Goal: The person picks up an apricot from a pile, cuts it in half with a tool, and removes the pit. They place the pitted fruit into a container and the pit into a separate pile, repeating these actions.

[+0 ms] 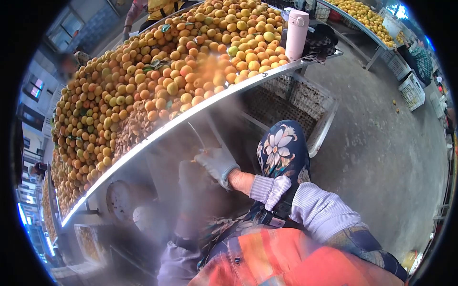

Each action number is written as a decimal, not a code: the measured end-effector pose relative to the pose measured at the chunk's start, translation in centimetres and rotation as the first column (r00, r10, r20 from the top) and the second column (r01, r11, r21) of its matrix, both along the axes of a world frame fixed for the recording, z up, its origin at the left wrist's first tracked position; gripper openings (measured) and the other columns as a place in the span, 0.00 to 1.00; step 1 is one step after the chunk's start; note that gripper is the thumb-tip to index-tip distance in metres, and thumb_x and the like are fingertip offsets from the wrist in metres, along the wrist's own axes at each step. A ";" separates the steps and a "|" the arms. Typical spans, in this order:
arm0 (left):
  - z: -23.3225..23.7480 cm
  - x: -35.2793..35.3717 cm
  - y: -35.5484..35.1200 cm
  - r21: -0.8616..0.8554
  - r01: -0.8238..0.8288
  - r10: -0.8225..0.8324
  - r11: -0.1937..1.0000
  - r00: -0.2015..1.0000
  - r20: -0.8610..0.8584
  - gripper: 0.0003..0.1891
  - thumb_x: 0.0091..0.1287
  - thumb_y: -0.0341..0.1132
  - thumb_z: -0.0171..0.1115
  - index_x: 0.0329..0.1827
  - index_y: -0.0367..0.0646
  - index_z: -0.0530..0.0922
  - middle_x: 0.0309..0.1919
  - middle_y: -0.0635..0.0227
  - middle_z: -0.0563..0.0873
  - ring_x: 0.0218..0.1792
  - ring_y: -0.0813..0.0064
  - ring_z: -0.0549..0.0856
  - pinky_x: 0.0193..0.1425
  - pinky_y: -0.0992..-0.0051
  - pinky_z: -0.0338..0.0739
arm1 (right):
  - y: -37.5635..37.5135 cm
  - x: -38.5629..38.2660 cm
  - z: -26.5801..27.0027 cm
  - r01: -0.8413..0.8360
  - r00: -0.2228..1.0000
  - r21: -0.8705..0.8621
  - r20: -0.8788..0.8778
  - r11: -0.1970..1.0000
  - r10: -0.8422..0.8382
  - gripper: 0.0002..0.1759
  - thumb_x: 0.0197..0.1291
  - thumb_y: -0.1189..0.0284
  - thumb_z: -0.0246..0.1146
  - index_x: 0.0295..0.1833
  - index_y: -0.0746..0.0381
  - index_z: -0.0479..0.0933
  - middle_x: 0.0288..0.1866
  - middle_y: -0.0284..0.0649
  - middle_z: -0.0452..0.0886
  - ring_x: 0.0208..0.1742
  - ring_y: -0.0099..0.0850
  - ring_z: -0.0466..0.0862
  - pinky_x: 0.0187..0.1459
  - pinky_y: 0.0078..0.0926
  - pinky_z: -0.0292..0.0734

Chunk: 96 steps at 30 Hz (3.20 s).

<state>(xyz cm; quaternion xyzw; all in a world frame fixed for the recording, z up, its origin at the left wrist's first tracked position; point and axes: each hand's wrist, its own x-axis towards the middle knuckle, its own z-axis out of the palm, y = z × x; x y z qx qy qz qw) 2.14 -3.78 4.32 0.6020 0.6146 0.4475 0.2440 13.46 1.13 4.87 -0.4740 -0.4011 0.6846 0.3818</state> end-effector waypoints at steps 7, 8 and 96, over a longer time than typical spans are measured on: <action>-0.5 0.5 -0.9 0.036 -0.021 0.021 0.999 1.000 -0.003 0.12 0.53 0.26 0.64 0.37 0.37 0.69 0.34 0.54 0.74 0.39 0.51 0.76 0.43 0.59 0.70 | -0.3 0.2 0.1 -0.010 0.997 -0.128 -0.078 0.992 0.000 0.09 0.61 0.68 0.63 0.40 0.63 0.79 0.32 0.31 0.80 0.32 0.17 0.78 0.36 0.18 0.74; -0.7 0.6 -1.0 0.045 -0.032 0.033 0.998 0.999 -0.029 0.12 0.53 0.26 0.64 0.37 0.37 0.70 0.34 0.54 0.74 0.39 0.51 0.76 0.43 0.59 0.70 | -0.5 0.3 0.0 -0.009 0.995 -0.127 -0.097 0.992 -0.004 0.09 0.61 0.68 0.63 0.39 0.63 0.79 0.32 0.31 0.80 0.32 0.17 0.77 0.35 0.17 0.74; 8.5 -16.4 16.4 0.146 -0.325 0.345 0.934 0.719 -0.603 0.15 0.59 0.31 0.66 0.49 0.42 0.78 0.42 0.64 0.81 0.46 0.65 0.80 0.53 0.68 0.74 | 10.9 6.2 7.6 0.183 0.884 -0.028 -0.434 0.983 -0.177 0.14 0.68 0.61 0.60 0.44 0.63 0.77 0.29 0.33 0.81 0.17 0.14 0.72 0.17 0.12 0.64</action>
